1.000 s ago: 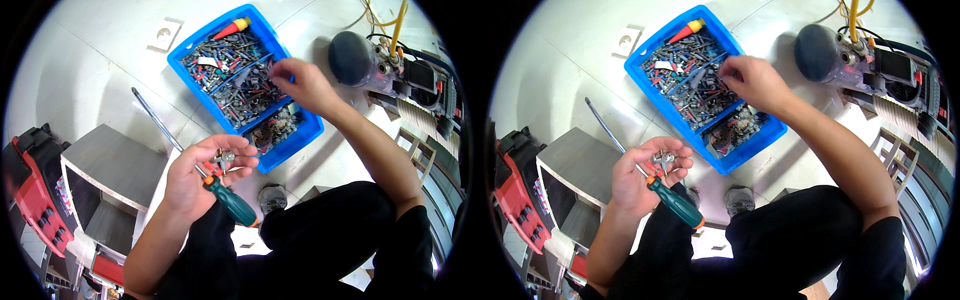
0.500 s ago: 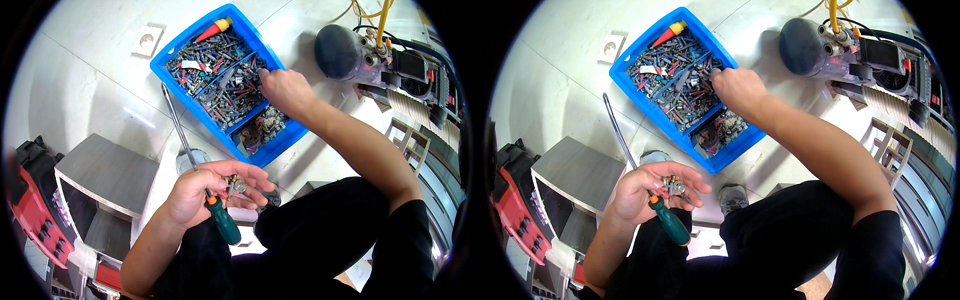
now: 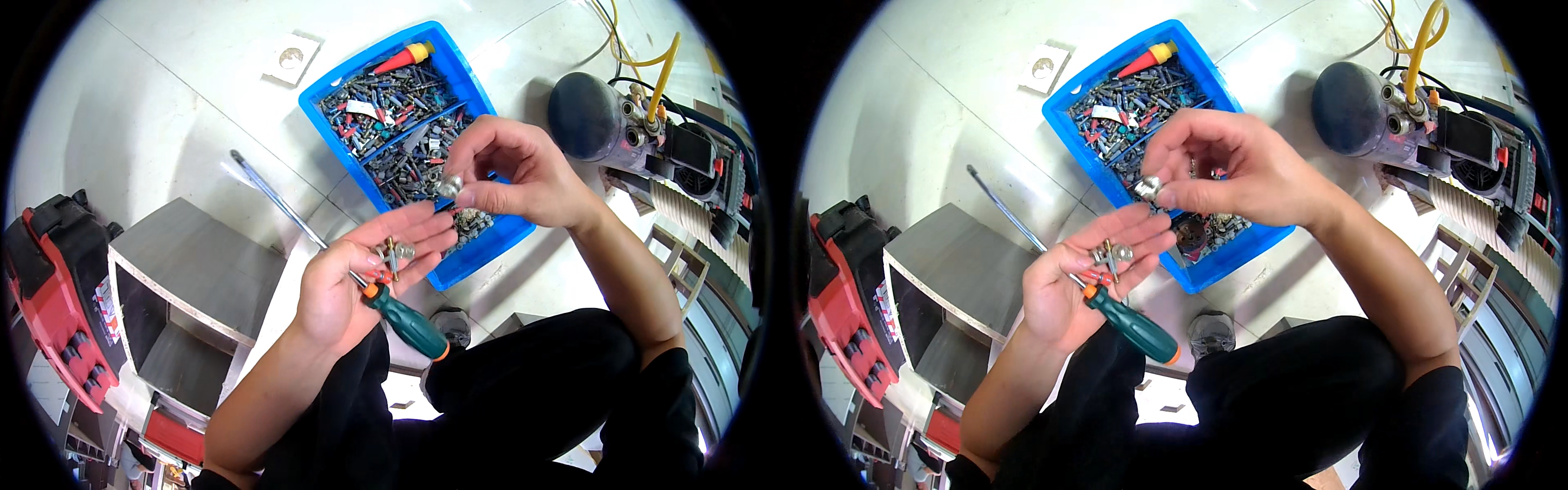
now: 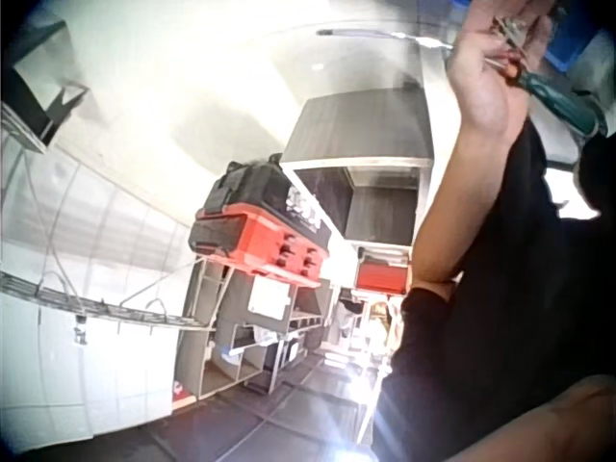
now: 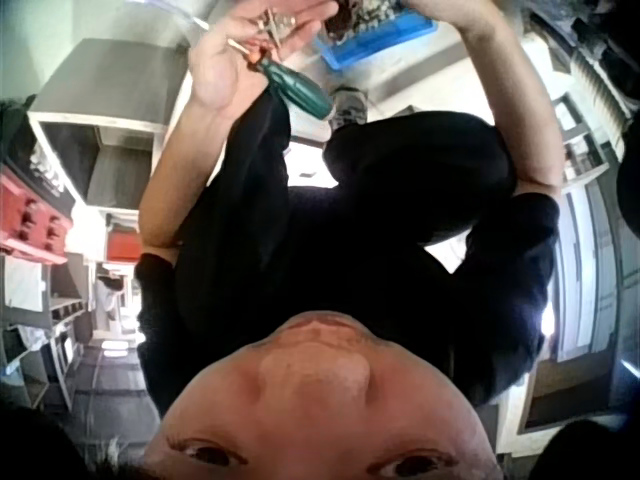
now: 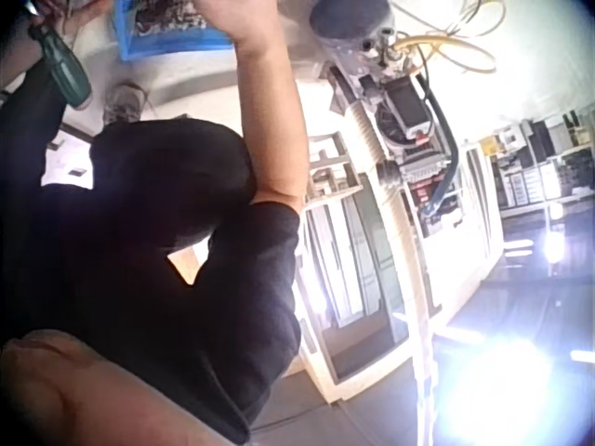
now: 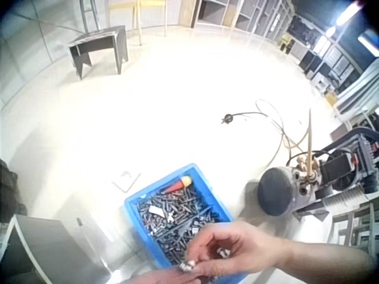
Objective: The person handles large gray cabinet panels, positioning them on the floor and aligning them with other pieces. They then walk to a tool bin, select a screwdriver and several screws, and return to the cabinet area to prepare for assembly.
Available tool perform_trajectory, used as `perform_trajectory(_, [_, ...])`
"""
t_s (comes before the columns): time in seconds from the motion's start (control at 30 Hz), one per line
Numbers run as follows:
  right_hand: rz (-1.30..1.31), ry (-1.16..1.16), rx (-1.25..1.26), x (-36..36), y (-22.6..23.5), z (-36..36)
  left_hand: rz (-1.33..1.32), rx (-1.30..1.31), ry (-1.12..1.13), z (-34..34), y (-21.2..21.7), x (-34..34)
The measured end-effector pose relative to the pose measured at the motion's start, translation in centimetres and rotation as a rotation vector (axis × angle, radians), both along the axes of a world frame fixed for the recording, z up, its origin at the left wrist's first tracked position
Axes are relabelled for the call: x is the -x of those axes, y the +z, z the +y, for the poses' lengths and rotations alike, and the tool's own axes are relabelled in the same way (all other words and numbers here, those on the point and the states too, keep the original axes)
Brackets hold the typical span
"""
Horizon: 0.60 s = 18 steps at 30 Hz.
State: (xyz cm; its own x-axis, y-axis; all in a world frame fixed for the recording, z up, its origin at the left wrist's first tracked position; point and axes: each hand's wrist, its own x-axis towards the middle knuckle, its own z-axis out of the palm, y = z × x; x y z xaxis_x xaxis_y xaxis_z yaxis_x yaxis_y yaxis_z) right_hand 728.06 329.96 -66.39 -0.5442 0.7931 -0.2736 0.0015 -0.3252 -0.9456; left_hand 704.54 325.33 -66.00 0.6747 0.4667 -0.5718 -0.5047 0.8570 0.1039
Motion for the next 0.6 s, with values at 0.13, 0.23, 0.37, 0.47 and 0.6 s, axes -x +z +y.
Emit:
perform_trajectory(0.13, [0.055, 0.006, -0.037, 1.2, 0.5, -0.4, -0.013, -0.039, 0.039, 0.6, 0.5, -0.3])
perform_trajectory(0.23, [0.021, 0.074, -0.134, 1.3, 1.6, -0.1, 0.003, 0.01, 0.052, 0.2, 0.2, -0.1])
perform_trajectory(0.37, [-0.094, 0.145, -0.375, -0.2, 1.4, 1.9, 0.06, -0.002, 0.111, 0.0, 0.3, -0.1])
perform_trajectory(0.47, [-0.839, 0.036, -0.548, -3.5, -0.7, 2.5, 0.123, -0.002, 0.077, -0.3, -0.6, 0.1])
perform_trajectory(0.6, [-1.088, 0.247, -0.488, -4.0, -5.1, -0.5, 0.205, 0.054, 0.035, -0.5, -0.9, -0.5])
